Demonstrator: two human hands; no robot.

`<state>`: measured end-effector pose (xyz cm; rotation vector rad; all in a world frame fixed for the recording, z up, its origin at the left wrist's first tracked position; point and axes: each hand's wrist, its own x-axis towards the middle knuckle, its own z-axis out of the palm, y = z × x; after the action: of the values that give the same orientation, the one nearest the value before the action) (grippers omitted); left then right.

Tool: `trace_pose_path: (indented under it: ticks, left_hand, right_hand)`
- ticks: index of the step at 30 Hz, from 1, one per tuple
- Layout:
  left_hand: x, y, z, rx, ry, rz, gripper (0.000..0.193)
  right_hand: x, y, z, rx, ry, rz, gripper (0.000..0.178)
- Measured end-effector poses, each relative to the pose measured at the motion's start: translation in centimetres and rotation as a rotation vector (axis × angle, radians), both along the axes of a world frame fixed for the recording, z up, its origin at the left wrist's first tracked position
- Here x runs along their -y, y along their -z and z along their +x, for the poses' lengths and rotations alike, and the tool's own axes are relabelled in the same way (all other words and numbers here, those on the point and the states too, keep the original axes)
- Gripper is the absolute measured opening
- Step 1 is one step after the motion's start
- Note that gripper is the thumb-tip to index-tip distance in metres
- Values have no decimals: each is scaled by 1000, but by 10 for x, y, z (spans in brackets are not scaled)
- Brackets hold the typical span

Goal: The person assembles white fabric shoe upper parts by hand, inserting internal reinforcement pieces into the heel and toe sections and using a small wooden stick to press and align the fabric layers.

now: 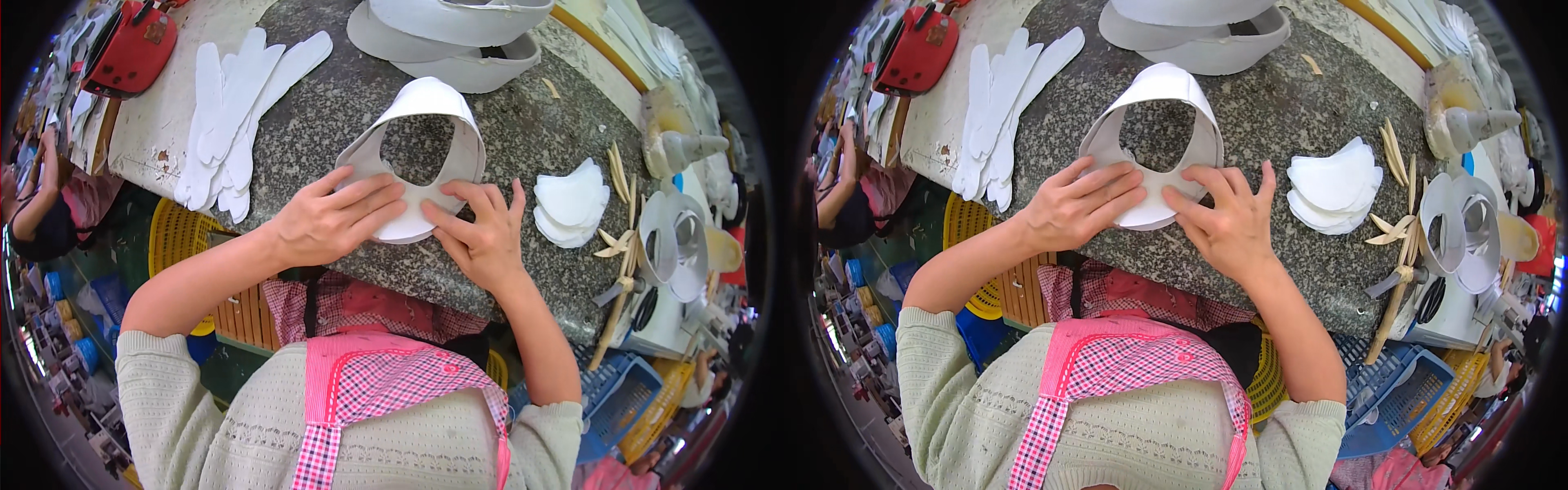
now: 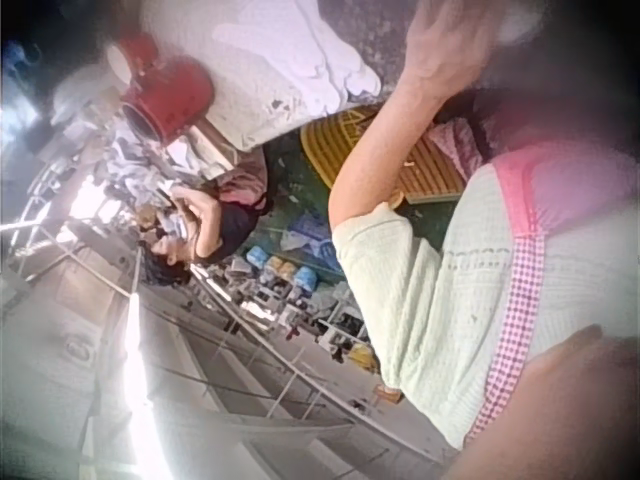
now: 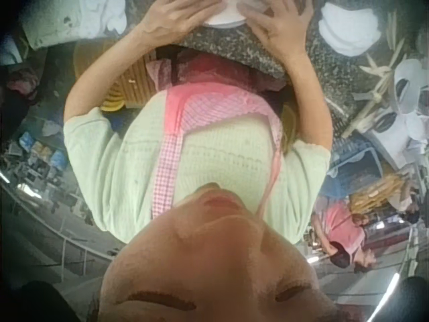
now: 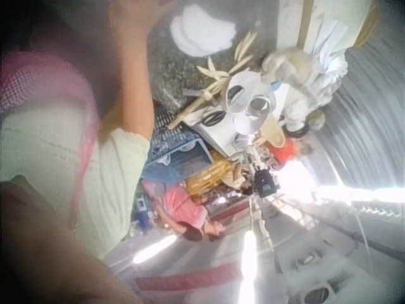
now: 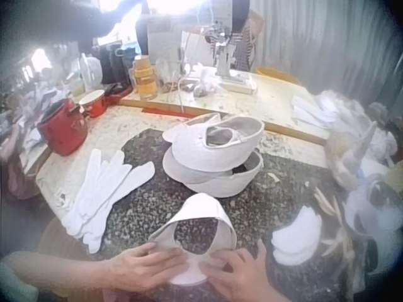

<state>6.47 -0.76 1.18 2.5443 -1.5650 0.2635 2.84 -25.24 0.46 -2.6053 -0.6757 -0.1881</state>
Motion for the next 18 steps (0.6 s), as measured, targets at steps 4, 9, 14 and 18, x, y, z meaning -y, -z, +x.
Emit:
trace_pose_path:
  ticks: [4,9,14,18]
  left_hand:
    - [-30,-6,-9,-233,-83,157,51]
    - [-32,-28,-11,-286,-66,181,52]
    - [13,-50,36,-87,73,-21,40]
    - [19,-12,22,-32,-25,101,35]
  right_hand:
    - [16,-5,1,-97,-127,4,33]
    - [20,-14,9,-133,-203,-14,29]
    - [13,-36,24,-41,-234,-49,10]
    - [7,-38,22,267,36,-23,16]
